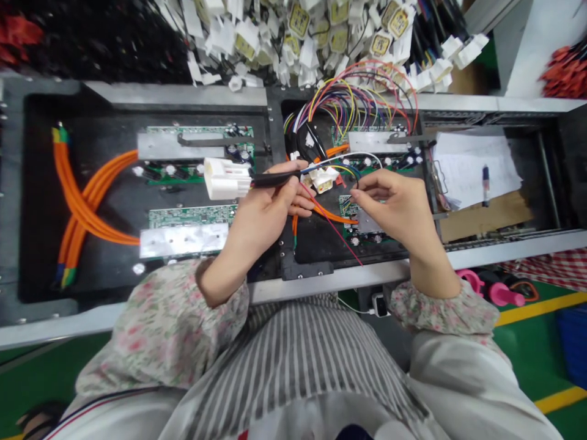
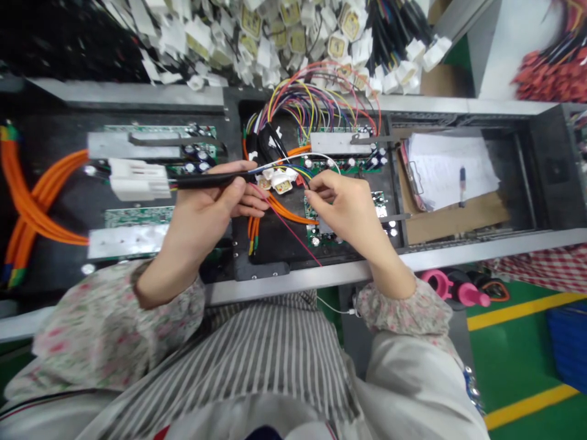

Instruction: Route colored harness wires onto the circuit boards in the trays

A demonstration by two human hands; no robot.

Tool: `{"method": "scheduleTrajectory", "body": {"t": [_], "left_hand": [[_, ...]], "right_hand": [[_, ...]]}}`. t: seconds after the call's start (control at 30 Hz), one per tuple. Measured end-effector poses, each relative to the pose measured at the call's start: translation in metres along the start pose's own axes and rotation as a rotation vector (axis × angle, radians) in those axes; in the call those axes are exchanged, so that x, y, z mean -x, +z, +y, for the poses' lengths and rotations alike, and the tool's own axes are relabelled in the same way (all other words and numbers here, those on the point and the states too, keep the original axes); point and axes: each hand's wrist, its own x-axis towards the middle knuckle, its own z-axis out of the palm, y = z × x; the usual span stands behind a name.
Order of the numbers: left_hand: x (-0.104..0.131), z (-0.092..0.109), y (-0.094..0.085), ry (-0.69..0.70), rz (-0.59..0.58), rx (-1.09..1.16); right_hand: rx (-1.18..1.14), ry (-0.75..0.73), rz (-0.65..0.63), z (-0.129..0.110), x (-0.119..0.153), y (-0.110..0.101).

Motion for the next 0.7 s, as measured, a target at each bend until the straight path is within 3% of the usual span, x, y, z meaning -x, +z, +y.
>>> {"method": "scheduleTrajectory", "body": {"t": [0.23,0.7], "left_hand": [[0.0008,0.001,0.0005,-0.013,0.009,-0.007],[0.0009,0.0024,0.0015,-0.022,0.02,0.006]], "right_hand": [[0.026,-0.075,0.005,0.0004,0.0015,-0.0012],[0.17,-0.164,-0.127,-0.0072,-0.0009,-0.0026]]}}
